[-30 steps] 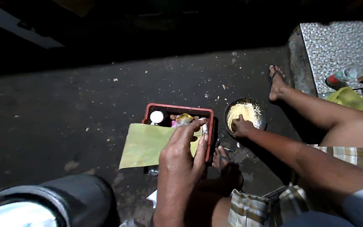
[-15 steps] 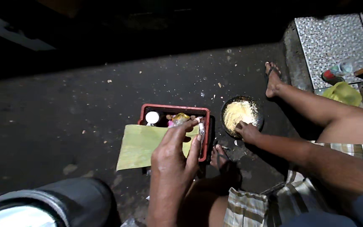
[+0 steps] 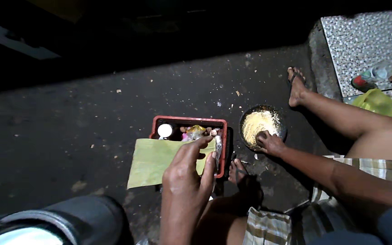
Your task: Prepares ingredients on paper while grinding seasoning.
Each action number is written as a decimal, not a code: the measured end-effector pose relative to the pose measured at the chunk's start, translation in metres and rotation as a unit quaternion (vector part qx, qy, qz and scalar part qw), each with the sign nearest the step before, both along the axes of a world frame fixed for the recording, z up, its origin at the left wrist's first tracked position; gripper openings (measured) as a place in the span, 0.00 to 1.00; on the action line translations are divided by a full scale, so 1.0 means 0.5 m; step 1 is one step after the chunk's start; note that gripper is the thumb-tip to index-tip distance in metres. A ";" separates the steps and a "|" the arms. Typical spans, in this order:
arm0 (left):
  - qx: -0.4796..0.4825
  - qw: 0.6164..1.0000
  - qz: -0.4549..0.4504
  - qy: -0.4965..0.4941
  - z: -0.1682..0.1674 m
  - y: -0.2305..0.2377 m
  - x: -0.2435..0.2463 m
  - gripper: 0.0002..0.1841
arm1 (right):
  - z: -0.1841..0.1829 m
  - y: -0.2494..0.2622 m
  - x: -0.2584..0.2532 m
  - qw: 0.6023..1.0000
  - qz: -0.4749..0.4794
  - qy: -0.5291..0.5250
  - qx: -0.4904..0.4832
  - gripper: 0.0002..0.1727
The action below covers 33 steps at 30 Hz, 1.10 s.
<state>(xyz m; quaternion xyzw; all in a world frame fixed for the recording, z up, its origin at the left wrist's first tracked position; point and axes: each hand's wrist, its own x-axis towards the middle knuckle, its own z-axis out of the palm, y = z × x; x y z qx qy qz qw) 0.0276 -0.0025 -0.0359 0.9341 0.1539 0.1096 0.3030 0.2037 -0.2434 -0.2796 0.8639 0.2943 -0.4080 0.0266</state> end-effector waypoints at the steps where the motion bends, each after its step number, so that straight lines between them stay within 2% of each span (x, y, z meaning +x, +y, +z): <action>1: 0.002 1.000 -0.001 0.003 -0.001 0.001 0.005 0.19 | -0.003 0.008 0.014 1.000 -0.017 -0.006 -0.001 0.34; 3: 0.004 1.000 -0.007 0.002 -0.001 -0.001 0.018 0.19 | -0.007 0.033 0.054 0.997 -0.076 -0.001 0.014 0.35; 5: -0.004 1.000 -0.011 -0.001 0.000 -0.009 0.025 0.19 | -0.003 0.030 0.096 0.980 -0.182 0.051 0.064 0.36; 8: -0.009 1.000 -0.004 -0.002 0.003 -0.012 0.016 0.18 | 0.022 -0.011 0.124 0.924 -0.339 0.097 0.146 0.38; 12: -0.012 1.000 -0.001 -0.004 0.003 -0.007 0.012 0.18 | 0.018 -0.088 0.066 0.835 -0.515 0.081 0.173 0.42; 14: -0.016 1.000 -0.003 -0.001 0.002 -0.009 0.017 0.18 | 0.007 -0.090 0.026 0.796 -0.569 0.105 0.179 0.41; 17: -0.013 1.000 -0.004 0.001 0.001 -0.014 0.024 0.17 | -0.002 -0.043 -0.001 0.735 -0.608 0.206 0.219 0.29; 18: -0.014 1.000 -0.003 0.002 0.001 -0.015 0.026 0.17 | -0.003 -0.028 0.004 0.732 -0.596 0.231 0.234 0.29; 19: -0.017 1.000 0.001 0.004 0.003 -0.016 0.025 0.17 | 0.001 -0.012 0.014 0.755 -0.564 0.238 0.236 0.31; 21: -0.023 1.000 0.016 0.011 0.004 -0.015 0.017 0.16 | -0.004 0.018 0.027 0.846 -0.446 0.194 0.218 0.35; 23: -0.028 0.999 0.022 0.022 0.003 -0.011 0.011 0.16 | -0.009 0.039 0.028 0.947 -0.274 0.100 0.132 0.39; 24: -0.029 0.999 0.024 0.021 0.002 -0.009 0.011 0.17 | 0.001 0.048 0.025 0.983 -0.161 0.052 0.065 0.39; 26: -0.029 0.999 0.029 0.019 0.001 -0.005 0.015 0.17 | 0.000 0.064 0.024 1.000 0.019 -0.014 -0.009 0.36; 28: -0.033 0.999 0.029 0.022 0.001 -0.005 0.016 0.16 | -0.006 0.084 0.045 0.997 0.064 -0.030 -0.018 0.32; 31: -0.038 0.999 0.020 0.013 0.004 -0.008 0.030 0.16 | -0.003 0.130 0.111 0.998 -0.024 -0.063 -0.002 0.36; 33: -0.037 0.999 0.018 0.012 0.007 -0.008 0.020 0.16 | 0.002 0.161 0.120 0.995 -0.092 -0.040 0.013 0.38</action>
